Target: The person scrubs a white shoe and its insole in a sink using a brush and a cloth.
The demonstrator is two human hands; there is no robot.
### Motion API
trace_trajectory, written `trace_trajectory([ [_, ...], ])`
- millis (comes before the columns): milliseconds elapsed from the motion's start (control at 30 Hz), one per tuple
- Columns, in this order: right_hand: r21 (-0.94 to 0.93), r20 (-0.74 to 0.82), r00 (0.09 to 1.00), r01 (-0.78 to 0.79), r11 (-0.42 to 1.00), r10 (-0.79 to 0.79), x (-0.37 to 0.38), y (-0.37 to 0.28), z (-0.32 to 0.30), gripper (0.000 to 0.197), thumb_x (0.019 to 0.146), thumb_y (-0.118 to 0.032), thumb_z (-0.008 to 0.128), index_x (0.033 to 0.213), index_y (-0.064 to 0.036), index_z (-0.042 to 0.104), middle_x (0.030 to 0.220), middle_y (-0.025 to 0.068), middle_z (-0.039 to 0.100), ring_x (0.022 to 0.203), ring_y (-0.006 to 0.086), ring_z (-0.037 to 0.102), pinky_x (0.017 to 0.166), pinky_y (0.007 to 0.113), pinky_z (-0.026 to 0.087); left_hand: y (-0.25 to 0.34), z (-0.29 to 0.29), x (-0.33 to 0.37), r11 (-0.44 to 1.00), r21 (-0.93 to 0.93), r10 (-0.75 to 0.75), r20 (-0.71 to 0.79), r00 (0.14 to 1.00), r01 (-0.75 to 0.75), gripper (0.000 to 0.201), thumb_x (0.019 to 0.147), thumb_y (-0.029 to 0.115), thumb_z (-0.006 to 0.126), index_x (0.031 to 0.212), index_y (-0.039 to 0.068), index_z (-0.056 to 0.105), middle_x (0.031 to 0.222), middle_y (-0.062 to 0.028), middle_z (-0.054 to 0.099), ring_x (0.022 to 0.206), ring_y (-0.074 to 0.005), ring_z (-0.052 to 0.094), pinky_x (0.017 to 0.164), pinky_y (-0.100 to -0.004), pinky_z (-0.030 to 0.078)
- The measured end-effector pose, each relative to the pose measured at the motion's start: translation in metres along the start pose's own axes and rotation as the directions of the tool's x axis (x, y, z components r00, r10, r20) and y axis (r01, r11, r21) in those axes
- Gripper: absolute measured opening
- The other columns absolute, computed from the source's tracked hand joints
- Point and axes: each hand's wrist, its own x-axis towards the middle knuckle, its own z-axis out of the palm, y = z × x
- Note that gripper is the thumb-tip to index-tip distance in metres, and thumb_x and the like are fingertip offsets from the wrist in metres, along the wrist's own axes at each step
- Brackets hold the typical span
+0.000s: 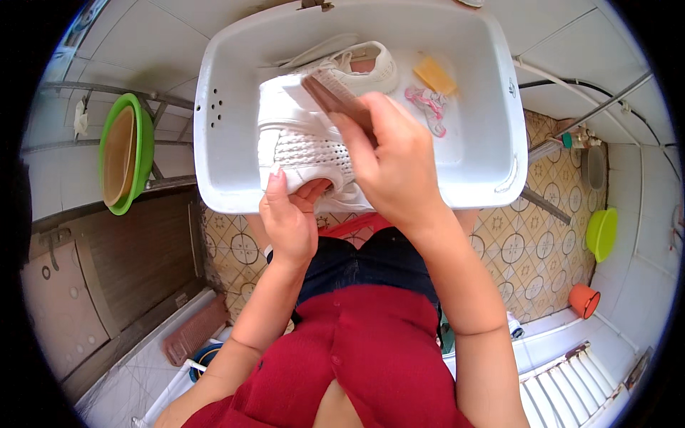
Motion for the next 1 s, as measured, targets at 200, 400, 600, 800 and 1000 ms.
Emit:
trace_trajectory([
  [200, 0.050, 0.167, 0.890, -0.437, 0.898, 0.424, -0.002, 0.053, -0.015, 0.021, 0.088, -0.017, 0.060, 0.085, 0.0041, 0.059, 0.062, 0.0067, 0.059, 0.044, 0.0097, 0.051, 0.041, 0.027, 0.040, -0.002, -0.010, 0.003, 0.997, -0.078, -0.018, -0.068, 0.998, 0.013, 0.045, 0.096, 0.033, 0.035, 0.123, -0.001, 0.046, 0.111, -0.0144, 0.060, 0.096, -0.0268, 0.062, 0.085, -0.0398, 0.049],
  [400, 0.244, 0.125, 0.985, -0.149, 0.958, 0.121, 0.004, -0.001, 0.017, 0.023, 0.084, -0.017, 0.062, 0.084, 0.0055, 0.059, 0.063, 0.0136, 0.060, 0.050, 0.0184, 0.057, 0.049, 0.031, 0.044, -0.004, -0.019, 0.005, 0.991, -0.125, -0.059, -0.057, 0.997, 0.051, 0.045, 0.098, 0.033, 0.033, 0.118, -0.005, 0.049, 0.108, -0.0156, 0.061, 0.094, -0.0249, 0.062, 0.085, -0.0390, 0.050],
  [600, -0.063, 0.143, 0.918, -0.365, 0.929, 0.371, -0.005, 0.074, 0.004, 0.026, 0.088, -0.024, 0.061, 0.089, 0.0022, 0.060, 0.067, 0.0038, 0.059, 0.050, 0.0088, 0.051, 0.041, 0.025, 0.040, -0.005, -0.028, 0.015, 0.974, -0.198, -0.134, -0.106, 0.985, 0.111, 0.046, 0.098, 0.035, 0.032, 0.122, -0.003, 0.045, 0.109, -0.0170, 0.061, 0.093, -0.0264, 0.063, 0.085, -0.0406, 0.050],
  [800, -0.177, 0.212, 0.963, -0.128, 0.976, 0.165, 0.023, 0.092, 0.005, 0.022, 0.085, -0.020, 0.060, 0.091, 0.0010, 0.061, 0.080, 0.0198, 0.063, 0.078, 0.0388, 0.059, 0.069, 0.042, 0.046, 0.003, -0.036, 0.044, 0.943, -0.255, -0.278, -0.259, 0.925, 0.212, 0.044, 0.098, 0.034, 0.034, 0.119, -0.003, 0.046, 0.109, -0.0177, 0.058, 0.103, -0.0277, 0.058, 0.095, -0.0428, 0.046],
  [1000, -0.233, 0.452, 0.892, 0.128, 0.964, -0.009, 0.035, 0.098, 0.001, 0.018, 0.083, -0.016, 0.059, 0.093, -0.0009, 0.060, 0.087, 0.0180, 0.061, 0.086, 0.0363, 0.057, 0.074, 0.042, 0.045, 0.006, -0.041, 0.063, 0.937, -0.259, -0.301, -0.268, 0.915, 0.233, 0.043, 0.097, 0.032, 0.036, 0.118, -0.004, 0.045, 0.110, -0.0192, 0.056, 0.107, -0.0301, 0.055, 0.100, -0.0454, 0.042],
])
